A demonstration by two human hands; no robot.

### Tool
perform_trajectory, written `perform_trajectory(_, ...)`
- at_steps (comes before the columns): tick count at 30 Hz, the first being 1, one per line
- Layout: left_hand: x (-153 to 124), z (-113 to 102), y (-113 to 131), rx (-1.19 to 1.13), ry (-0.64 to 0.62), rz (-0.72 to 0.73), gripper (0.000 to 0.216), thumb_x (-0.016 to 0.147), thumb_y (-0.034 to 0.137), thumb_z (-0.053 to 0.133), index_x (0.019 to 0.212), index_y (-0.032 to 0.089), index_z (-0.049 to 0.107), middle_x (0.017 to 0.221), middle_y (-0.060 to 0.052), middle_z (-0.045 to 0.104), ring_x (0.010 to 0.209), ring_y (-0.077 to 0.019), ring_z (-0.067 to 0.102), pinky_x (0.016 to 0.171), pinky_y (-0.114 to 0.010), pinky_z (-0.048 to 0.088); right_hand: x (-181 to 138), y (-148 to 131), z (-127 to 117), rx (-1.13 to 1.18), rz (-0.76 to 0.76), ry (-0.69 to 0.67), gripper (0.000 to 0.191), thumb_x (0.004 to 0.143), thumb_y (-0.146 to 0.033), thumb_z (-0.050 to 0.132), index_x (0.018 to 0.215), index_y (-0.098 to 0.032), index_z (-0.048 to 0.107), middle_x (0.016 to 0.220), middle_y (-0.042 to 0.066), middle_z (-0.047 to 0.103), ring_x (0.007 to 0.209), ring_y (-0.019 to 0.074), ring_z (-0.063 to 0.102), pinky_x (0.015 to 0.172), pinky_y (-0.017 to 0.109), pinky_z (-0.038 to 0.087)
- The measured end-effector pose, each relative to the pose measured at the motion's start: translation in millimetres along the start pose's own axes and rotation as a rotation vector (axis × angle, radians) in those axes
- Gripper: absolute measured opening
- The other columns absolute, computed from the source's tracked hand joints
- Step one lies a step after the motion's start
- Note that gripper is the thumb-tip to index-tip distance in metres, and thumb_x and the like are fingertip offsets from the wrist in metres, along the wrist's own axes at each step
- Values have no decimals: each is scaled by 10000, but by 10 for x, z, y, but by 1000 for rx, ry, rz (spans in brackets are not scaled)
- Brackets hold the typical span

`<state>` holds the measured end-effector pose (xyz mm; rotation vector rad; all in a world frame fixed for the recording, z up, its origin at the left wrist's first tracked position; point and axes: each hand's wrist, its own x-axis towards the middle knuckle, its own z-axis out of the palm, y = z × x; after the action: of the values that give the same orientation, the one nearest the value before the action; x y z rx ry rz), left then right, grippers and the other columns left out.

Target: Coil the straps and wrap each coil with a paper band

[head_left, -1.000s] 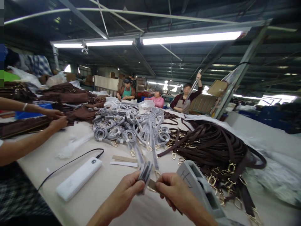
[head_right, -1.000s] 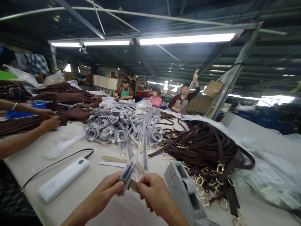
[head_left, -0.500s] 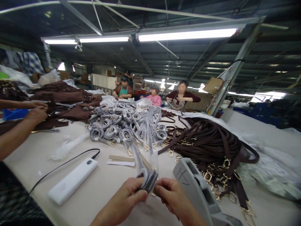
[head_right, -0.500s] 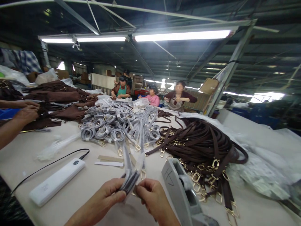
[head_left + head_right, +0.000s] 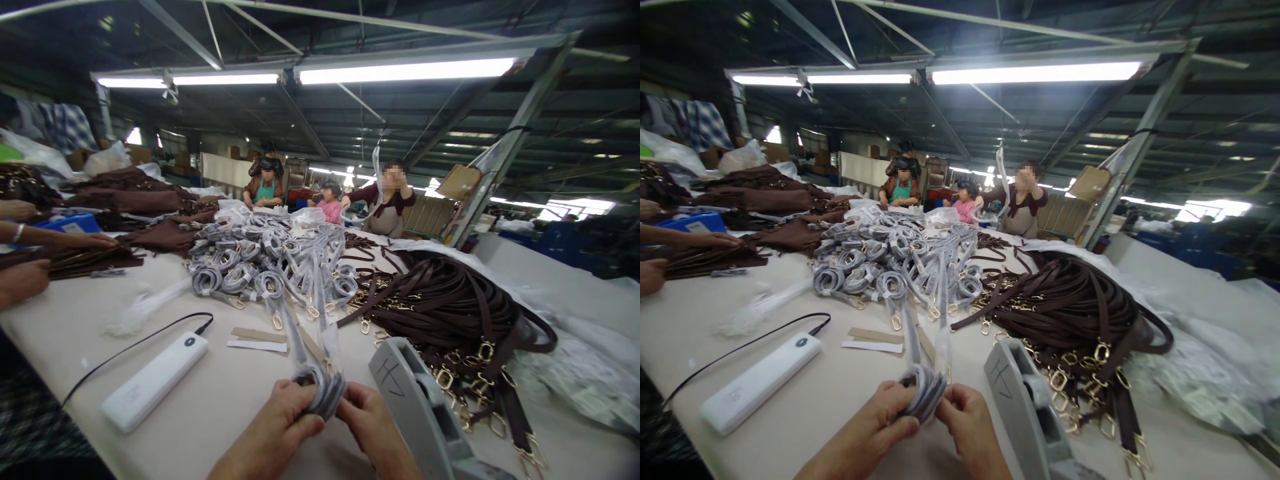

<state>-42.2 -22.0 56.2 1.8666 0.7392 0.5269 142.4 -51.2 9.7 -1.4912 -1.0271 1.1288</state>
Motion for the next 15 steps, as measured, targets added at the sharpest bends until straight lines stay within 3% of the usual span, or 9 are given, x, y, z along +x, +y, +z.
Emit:
perform_trajectory(6,37,26,0,23,13,-22,207,799,179,508,918,234,668,968,-2,614,1040,-242,442,945,-318,299,2,145,-96,101,-61,-127,408,642,-542,808,671,-140,749,626,21,641,681,192,582,657,274,457)
perform_trajectory(12,101,96,31,134,-25,27,155,776,145,532,838,228,647,941,-4,631,1009,-237,484,997,-375,276,21,87,-38,297,-104,-264,324,677,-464,819,803,-167,797,684,32,687,765,225,625,832,347,479)
perform_trajectory(15,115,118,16,159,-63,-13,227,772,137,550,914,269,668,1088,2,644,1123,-256,476,1107,-474,135,7,39,-37,308,-116,-255,290,660,-449,830,720,-170,781,684,23,679,741,204,597,791,314,478)
